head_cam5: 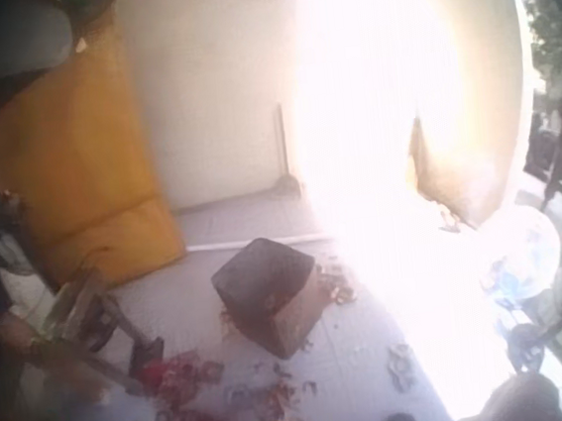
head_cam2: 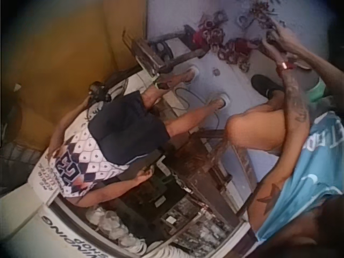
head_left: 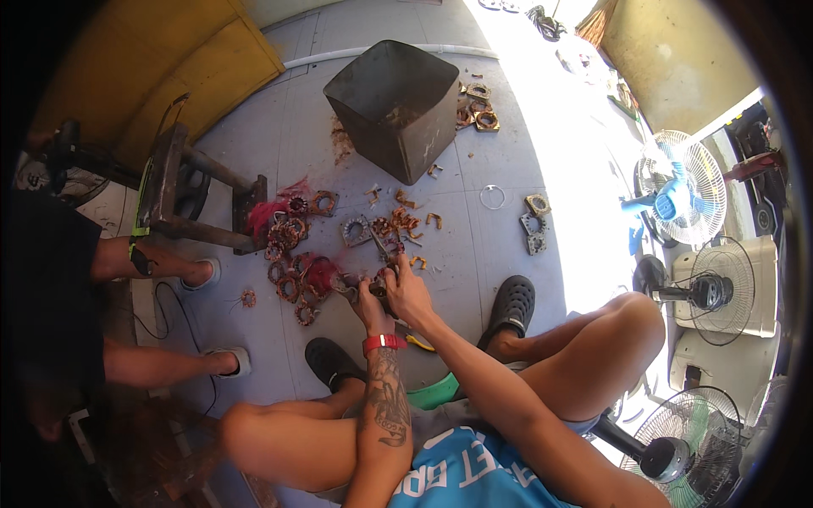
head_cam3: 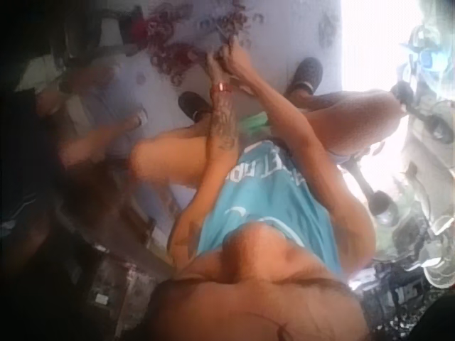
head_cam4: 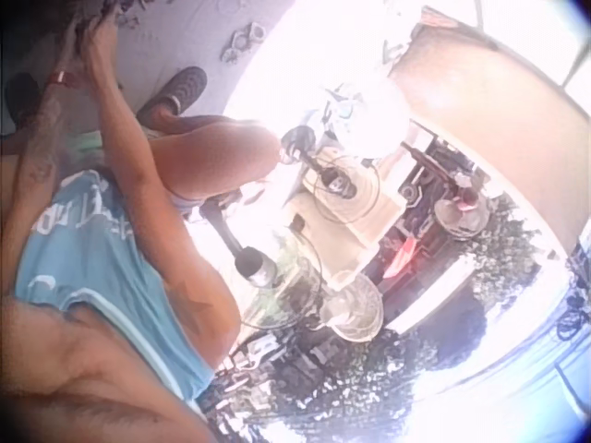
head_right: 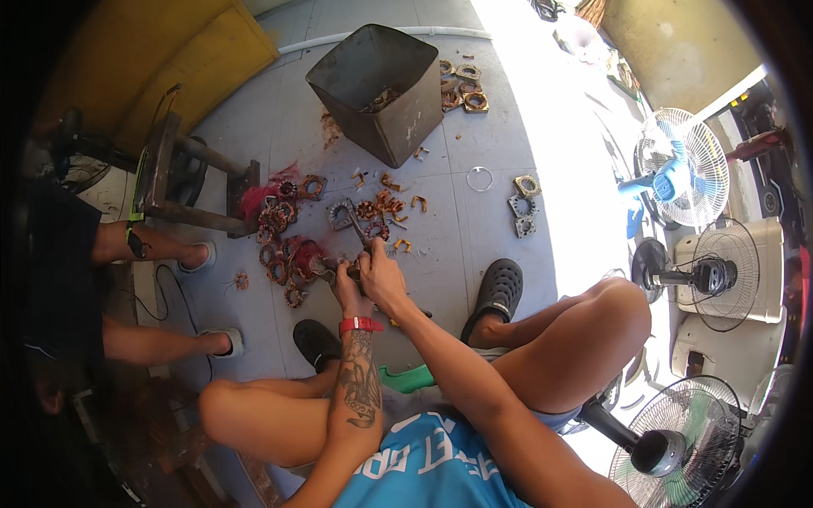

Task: The person sits on the floor and uses pliers to strip copper wire from small electronic components, likely motors. They repeatedly pick up components, cut the wire, and place the separated parts into a nearby bin.

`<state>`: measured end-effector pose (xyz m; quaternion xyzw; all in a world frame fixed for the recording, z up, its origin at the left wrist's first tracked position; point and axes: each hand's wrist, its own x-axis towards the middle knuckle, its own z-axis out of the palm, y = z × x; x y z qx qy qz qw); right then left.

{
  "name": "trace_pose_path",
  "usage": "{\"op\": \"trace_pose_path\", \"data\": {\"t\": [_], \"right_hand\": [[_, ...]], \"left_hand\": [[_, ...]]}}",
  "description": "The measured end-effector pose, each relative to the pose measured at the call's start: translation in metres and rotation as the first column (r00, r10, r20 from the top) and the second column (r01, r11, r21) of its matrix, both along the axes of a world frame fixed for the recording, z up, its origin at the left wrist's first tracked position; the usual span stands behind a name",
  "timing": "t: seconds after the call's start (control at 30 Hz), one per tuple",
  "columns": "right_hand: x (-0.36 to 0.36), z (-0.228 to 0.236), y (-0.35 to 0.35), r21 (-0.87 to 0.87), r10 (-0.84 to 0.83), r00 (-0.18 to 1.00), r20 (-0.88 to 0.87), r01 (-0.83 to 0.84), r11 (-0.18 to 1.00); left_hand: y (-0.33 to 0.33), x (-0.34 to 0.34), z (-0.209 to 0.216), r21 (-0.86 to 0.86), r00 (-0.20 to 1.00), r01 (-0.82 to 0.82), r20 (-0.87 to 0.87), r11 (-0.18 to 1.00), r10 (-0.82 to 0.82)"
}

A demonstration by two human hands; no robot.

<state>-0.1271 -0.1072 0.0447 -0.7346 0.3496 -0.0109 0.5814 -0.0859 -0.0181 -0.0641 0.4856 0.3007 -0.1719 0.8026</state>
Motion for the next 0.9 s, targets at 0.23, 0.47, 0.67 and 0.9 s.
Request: {"op": "trace_pose_path", "data": {"t": [0.23, 0.47, 0.67, 0.9], "right_hand": [[0.024, -0.017, -0.049, -0.160, 0.176, 0.983, -0.048, -0.182, 0.970], [-0.023, -0.033, -0.068, 0.607, -0.116, 0.975, 0.192, -0.025, 0.795], [-0.005, 0.033, -0.077, 0.236, 0.239, 0.944, 0.228, -0.292, 0.927], [-0.026, 0.020, -0.040, -0.607, 0.573, 0.815, 0.083, -0.414, 0.678]], "left_hand": [[0.028, -0.018, -0.007, -0.250, 0.972, 0.094, -0.185, 0.964, -0.143], [0.050, 0.015, 0.022, -0.577, 0.992, 0.109, 0.115, 0.810, -0.052], [0.036, 0.025, 0.043, -0.645, 0.988, -0.014, 0.109, 0.764, 0.111], [0.057, 0.058, 0.036, -0.628, 0.982, -0.025, 0.130, 0.778, 0.136]]}}
